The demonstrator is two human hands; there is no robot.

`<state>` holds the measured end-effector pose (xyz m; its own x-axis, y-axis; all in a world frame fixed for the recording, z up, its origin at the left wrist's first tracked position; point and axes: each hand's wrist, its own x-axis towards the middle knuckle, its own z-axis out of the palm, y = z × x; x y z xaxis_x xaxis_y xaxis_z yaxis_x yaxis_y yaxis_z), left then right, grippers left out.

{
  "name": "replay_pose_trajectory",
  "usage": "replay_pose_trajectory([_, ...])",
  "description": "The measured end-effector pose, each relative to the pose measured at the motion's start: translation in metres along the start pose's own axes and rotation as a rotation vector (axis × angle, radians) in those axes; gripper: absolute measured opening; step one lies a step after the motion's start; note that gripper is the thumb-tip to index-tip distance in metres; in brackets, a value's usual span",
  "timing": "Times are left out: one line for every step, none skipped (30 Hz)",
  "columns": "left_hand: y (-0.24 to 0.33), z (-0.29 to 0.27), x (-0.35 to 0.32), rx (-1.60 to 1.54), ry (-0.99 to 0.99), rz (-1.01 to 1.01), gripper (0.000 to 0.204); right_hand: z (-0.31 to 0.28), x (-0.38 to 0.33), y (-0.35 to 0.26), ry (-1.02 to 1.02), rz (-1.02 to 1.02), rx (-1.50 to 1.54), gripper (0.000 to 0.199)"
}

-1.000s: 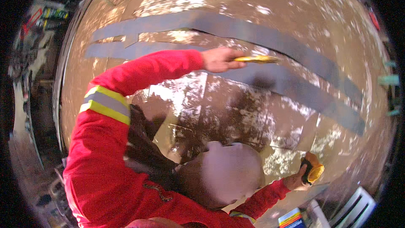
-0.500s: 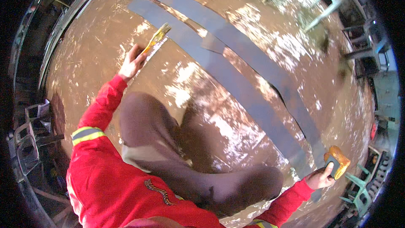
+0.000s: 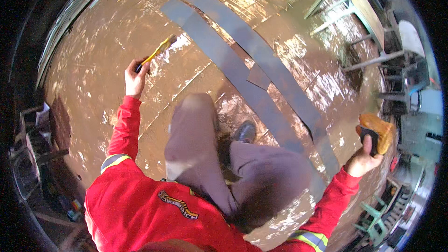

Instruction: The person walks through a workshop, picks up a small rectangular piece of material, and uses a utility knife to cut it. They then retrieve a small container of adhesive and a brush, and proceed to apply the adhesive to the cut piece and a larger metal surface on the floor.

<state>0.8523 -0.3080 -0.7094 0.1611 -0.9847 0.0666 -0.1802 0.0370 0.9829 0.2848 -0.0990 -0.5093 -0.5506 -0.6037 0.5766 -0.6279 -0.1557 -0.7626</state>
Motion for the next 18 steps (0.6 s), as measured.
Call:
replay_pose_trajectory([0.006,0.000,0.000,-0.083,0.034,0.018,0.021,0.016,0.004,0.003,-0.037,-0.001,0.058,0.040])
replay_pose_trajectory([0.017,0.000,0.001,-0.136,0.051,-0.001,0.020,0.035,0.008,-0.003,-0.103,0.012,0.072,0.042])
replay_pose_trajectory([0.029,-0.001,-0.001,-0.190,0.071,-0.018,0.020,0.052,0.009,-0.008,-0.173,0.023,0.087,0.044])
replay_pose_trajectory([0.049,-0.004,0.000,-0.233,0.098,-0.014,0.018,0.067,0.011,-0.001,-0.185,0.113,0.265,0.047])
replay_pose_trajectory([0.059,-0.010,0.001,-0.283,0.137,0.019,0.017,0.090,0.012,-0.010,-0.237,0.100,0.340,0.048])
replay_pose_trajectory([0.067,-0.015,0.003,-0.331,0.176,0.054,0.017,0.104,0.017,0.011,-0.211,0.097,0.343,0.051])
replay_pose_trajectory([0.077,-0.021,0.004,-0.378,0.212,0.083,0.016,0.119,0.016,0.036,-0.188,0.098,0.339,0.053])
replay_pose_trajectory([0.087,-0.024,0.007,-0.421,0.212,0.126,0.014,0.138,0.015,0.053,-0.170,0.053,0.257,0.056])
replay_pose_trajectory([0.102,-0.025,0.010,-0.481,0.240,0.094,0.013,0.162,0.017,0.063,-0.147,0.014,0.187,0.059])
replay_pose_trajectory([0.117,-0.023,0.016,-0.508,0.216,0.106,0.014,0.186,0.022,0.054,-0.317,-0.098,0.333,0.061])
replay_pose_trajectory([0.135,-0.019,0.023,-0.531,0.182,0.114,0.014,0.210,0.023,0.051,-0.294,-0.073,0.394,0.055])
replay_pose_trajectory([0.153,-0.012,0.030,-0.533,0.147,0.131,0.016,0.229,0.023,0.051,-0.329,-0.067,0.441,0.056])
replay_pose_trajectory([0.175,-0.007,0.037,-0.475,0.158,0.135,0.017,0.248,0.031,0.045,-0.428,-0.049,0.441,0.054])
replay_pose_trajectory([0.192,0.001,0.042,-0.437,0.156,0.130,0.018,0.264,0.035,0.046,-0.500,-0.086,0.353,0.056])
replay_pose_trajectory([0.207,0.009,0.045,-0.404,0.154,0.116,0.018,0.280,0.040,0.028,-0.512,-0.254,0.225,0.056])
replay_pose_trajectory([0.221,0.015,0.049,-0.353,0.129,0.157,0.020,0.303,0.034,0.009,-0.490,-0.053,0.539,0.050])
replay_pose_trajectory([0.239,0.017,0.051,-0.300,0.114,0.206,0.021,0.322,0.032,0.007,-0.508,-0.145,0.505,0.051])
replay_pose_trajectory([0.258,0.024,0.053,-0.254,0.053,0.243,0.022,0.337,0.035,-0.002,-0.558,-0.203,0.516,0.053])
